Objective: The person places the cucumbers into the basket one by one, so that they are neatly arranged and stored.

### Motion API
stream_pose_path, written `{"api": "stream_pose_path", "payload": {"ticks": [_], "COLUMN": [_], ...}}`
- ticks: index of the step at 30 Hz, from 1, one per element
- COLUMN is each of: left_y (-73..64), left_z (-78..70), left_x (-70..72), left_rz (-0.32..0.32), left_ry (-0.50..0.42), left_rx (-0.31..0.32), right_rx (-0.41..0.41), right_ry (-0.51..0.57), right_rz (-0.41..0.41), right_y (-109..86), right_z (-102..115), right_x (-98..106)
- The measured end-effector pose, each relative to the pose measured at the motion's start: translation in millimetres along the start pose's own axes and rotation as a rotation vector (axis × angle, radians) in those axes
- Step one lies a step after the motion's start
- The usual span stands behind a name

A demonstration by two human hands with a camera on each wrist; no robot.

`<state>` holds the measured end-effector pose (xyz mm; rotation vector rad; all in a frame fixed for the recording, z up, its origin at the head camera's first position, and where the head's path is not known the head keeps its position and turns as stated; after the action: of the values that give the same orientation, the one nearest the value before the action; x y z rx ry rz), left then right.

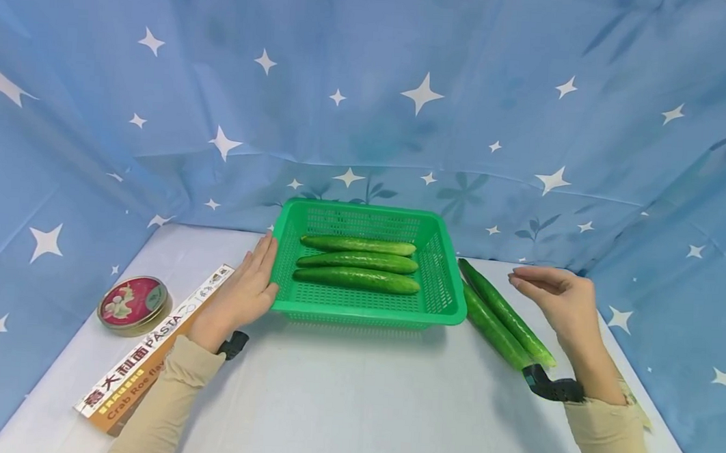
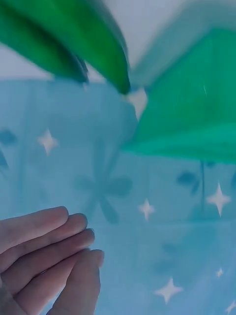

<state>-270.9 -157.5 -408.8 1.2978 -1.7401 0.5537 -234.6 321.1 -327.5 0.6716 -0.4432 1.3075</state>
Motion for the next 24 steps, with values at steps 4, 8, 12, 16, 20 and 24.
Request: {"api": "stream_pose_path", "payload": {"ticks": [4,8,12,16,20,24], "left_y": [0.5,0.9,1.1,1.4,0.9,-0.1], "left_z": [1.3,1.1,1.0,0.4,0.2,1.1], "left_x": [1.3,0.8,-0.3,0.0,-0.5,-0.5], "left_rz": [-0.008,-0.010,-0.010,-0.014,-0.011,-0.010], "left_ry": [-0.001,-0.003,-0.003,-0.006,-0.006,-0.009], "left_rx": [0.003,0.001,0.000,-0.003,-0.003,0.008], "right_rx": [-0.030,-0.076,-0.116,-0.126,-0.116,-0.135], "right_ry": [-0.039,-0.115,-0.216,-0.274,-0.304,-0.315], "right_rz": [-0.019,-0.010,0.029,0.055,0.047,0.076], "right_y": [-14.1,-28.2,-41.9,-51.4,-55.0,-53.9], "right_z": [-30,-58,-79,-91,-96,-98], "right_x": [-5,-12,-18,-24,-27,-33]}}
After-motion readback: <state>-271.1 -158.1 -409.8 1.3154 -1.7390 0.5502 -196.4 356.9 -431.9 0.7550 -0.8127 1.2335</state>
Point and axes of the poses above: each hand's wrist, its own y-axis towards the middle knuckle, its own x-axis out of the back of the hand, z = x × y, the point moved 6 cm from there along y, towards the middle knuckle, and after that the axes turned 6 degrees about -y, right-handed, at the moved point
